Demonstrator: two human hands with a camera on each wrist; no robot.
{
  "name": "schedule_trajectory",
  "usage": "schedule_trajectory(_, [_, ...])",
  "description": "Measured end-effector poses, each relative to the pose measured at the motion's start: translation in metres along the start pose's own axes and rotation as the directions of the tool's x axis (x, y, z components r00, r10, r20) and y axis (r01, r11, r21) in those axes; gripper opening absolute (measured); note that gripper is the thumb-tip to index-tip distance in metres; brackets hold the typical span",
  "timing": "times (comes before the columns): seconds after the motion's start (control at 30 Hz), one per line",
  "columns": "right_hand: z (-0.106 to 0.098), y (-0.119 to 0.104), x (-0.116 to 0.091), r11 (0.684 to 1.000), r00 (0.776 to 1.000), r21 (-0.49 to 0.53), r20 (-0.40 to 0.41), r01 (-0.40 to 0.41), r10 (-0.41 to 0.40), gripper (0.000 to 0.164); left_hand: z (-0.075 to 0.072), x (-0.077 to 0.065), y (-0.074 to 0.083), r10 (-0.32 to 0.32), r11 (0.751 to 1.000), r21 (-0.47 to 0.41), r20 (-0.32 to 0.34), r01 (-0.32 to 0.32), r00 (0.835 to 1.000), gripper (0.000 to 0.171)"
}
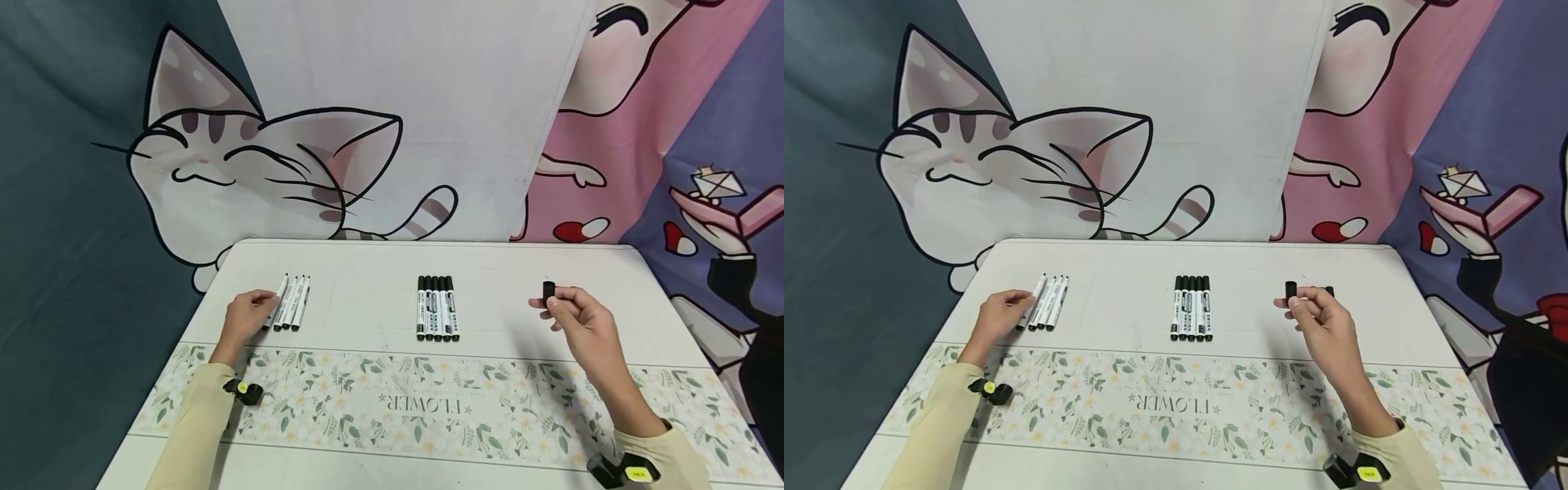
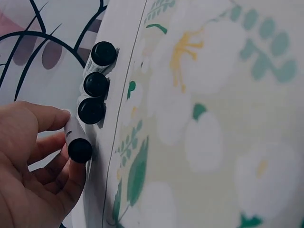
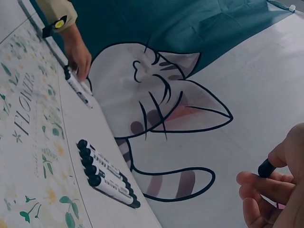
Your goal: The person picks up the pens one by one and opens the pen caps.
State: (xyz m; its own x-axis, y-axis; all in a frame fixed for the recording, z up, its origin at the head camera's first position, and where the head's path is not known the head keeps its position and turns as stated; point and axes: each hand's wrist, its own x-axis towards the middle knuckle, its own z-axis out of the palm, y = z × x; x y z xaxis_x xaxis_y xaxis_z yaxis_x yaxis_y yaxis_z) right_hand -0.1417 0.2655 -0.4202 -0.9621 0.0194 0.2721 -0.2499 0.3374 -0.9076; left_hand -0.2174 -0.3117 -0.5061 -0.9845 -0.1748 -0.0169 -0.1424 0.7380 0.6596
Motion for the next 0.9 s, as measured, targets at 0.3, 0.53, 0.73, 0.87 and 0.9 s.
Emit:
schedule_trajectory(0.3, [0.0004,0.0011,-0.0021,0.997,0.998,-0.079,-0.062,-0.013,0.008,0.024,0.0033,-0.0005,-0.001,-0.024,1.0,0.018,0.017,0.024,1.0,0.045])
schedule_trajectory(0.53, [0.0006,0.0041,-0.002,0.989,0.994,-0.134,-0.101,-0.057,0.043,0.026,0.0035,-0.0004,-0.0004,-0.034,0.999,0.021,0.023,0.034,0.999,0.045])
schedule_trajectory(0.73, [-0.0001,0.0058,-0.0021,0.989,0.992,-0.126,-0.113,-0.078,0.064,0.026,0.0045,0.0014,0.0007,-0.054,0.998,0.029,0.019,0.053,0.998,0.044])
schedule_trajectory(0.87, [-0.0015,0.0062,-0.0022,0.989,0.99,-0.122,-0.117,-0.087,0.072,0.029,0.0045,-0.0007,0.0021,-0.062,0.998,0.026,-0.003,0.062,0.998,0.044])
schedule_trajectory(0.9, [-0.0021,0.0063,-0.0022,0.989,0.99,-0.12,-0.117,-0.087,0.073,0.029,0.0043,-0.0016,0.0024,-0.056,0.998,0.026,-0.013,0.057,0.998,0.044])
